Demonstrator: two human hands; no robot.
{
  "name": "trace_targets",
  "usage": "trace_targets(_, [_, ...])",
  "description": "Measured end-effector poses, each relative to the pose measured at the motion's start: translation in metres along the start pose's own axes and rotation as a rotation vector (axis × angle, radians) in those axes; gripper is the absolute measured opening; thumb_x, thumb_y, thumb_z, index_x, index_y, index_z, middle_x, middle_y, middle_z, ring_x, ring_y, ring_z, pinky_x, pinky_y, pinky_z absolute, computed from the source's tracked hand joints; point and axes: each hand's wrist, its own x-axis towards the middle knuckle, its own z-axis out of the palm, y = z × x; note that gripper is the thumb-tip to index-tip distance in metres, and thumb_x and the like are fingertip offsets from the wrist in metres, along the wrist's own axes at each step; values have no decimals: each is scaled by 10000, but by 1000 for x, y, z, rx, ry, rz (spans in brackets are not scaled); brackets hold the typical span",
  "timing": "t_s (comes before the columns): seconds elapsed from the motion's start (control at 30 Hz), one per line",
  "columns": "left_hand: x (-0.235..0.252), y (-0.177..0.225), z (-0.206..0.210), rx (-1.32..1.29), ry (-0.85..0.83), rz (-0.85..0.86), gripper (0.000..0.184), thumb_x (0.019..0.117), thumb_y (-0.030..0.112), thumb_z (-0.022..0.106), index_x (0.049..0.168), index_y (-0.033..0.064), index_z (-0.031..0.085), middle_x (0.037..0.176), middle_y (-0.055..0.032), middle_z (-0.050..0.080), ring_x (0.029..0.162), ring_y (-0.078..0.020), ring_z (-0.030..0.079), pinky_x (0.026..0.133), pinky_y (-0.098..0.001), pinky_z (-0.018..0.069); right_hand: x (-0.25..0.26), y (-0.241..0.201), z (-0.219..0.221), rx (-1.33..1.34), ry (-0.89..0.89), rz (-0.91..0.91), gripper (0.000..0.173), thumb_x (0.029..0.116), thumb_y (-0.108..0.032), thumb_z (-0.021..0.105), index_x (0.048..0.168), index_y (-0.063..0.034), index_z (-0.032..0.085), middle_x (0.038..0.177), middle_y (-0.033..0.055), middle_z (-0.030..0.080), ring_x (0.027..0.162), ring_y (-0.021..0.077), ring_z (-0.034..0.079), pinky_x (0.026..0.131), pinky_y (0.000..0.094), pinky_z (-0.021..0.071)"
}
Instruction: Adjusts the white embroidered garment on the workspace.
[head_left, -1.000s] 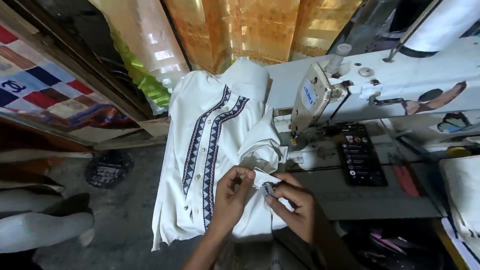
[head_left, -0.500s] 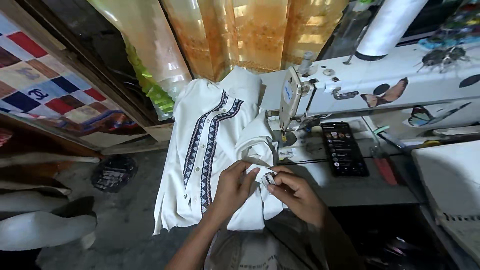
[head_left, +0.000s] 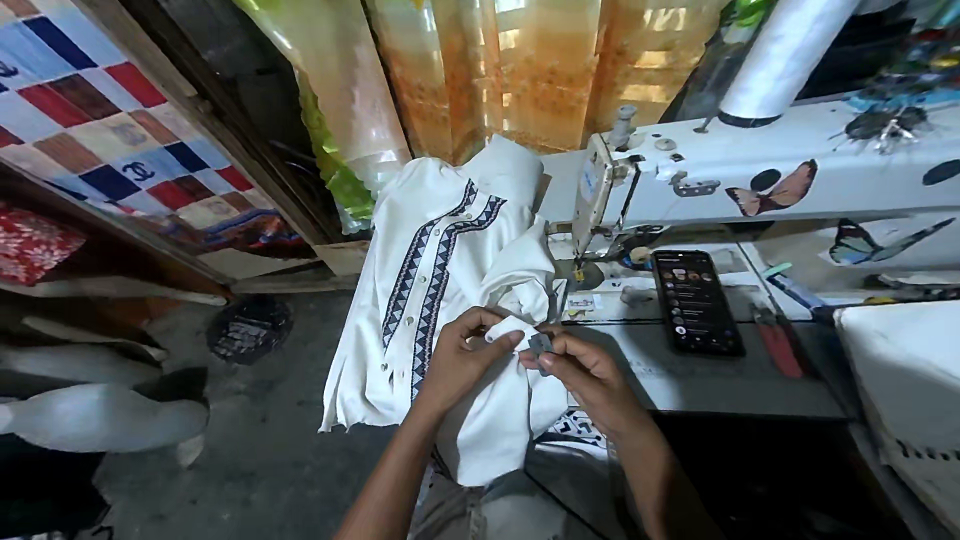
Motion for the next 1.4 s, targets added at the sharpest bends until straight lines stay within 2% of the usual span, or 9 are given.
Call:
trace_targets(0.23, [4,-6,-9,75,62,99,213,950,-20,485,1038,-36,678,1048,-65,701,960,-67,668,881,-274,568,8,5,-4,1,19,0,171,985,-177,599,835,-120,657,1146,15,670,1019,106,688,897,301,597])
trace_targets(0.3, [1,-6,-10,154,128,191,224,955,34,545,1142,-14,657,1169,-82,684,1068,-115,660,914,-329,566,8,2,-6,45,17,12,163,986,-175,597,852,-133,679,1166,10,682,1022,111,696,901,304,601])
trace_targets(0.43, [-10,2,0,317,226,338,150,939,221,747,989,84,782,1115,-61,678,1036,-71,627,894,-221,536,9,3,-10,111,-14,22,151,991,-200,616,879,-165,711,1189,-11,690,1037,109,698,914,310,600])
trace_targets(0.77, [2,3,-1,322,4,248,151,959,187,695,974,72,793,1059,-42,717,983,-38,659,858,-202,543,12,0,-20,-126,-129,-93,168,989,-150,608,862,-62,674,1186,12,676,1049,17,656,870,189,565])
trace_targets(0.9, [7,4,-4,610,-108,401,229,1015,203,578,979,43,737,1037,-106,726,932,-186,709,798,-350,591,15,-2,-19,-197,-151,-132,208,989,-154,604,837,-21,654,1174,34,667,1031,-16,634,844,152,549])
trace_targets(0.97, [10,2,-2,780,-70,529,219,1018,165,532,992,25,699,1008,-135,719,876,-245,714,716,-379,585,16,2,-18,-165,-115,-111,200,1000,-181,609,857,-51,659,1180,22,667,1045,8,654,857,178,566])
trace_targets(1.07, [15,-4,-20,725,129,383,229,998,116,512,1047,-57,652,1057,-206,694,845,-277,715,665,-427,596,18,8,-18,-69,-36,-64,162,996,-231,627,865,-155,684,1159,-40,681,1037,33,674,859,213,583])
trace_targets(1.2, [7,-1,-38,386,379,311,415,1119,323,380,906,55,615,926,-26,647,864,-65,648,761,-266,564,18,8,-20,35,-59,-72,145,1008,-257,620,929,-201,727,1227,-44,684,1083,82,683,911,274,594])
trace_targets(1.4, [-4,7,-11,322,162,411,158,989,178,688,1048,52,764,1100,-92,686,1000,-51,629,849,-163,526,20,0,-15,11,-163,-87,149,1015,-235,610,911,-187,706,1289,-38,671,1135,70,667,918,242,581])
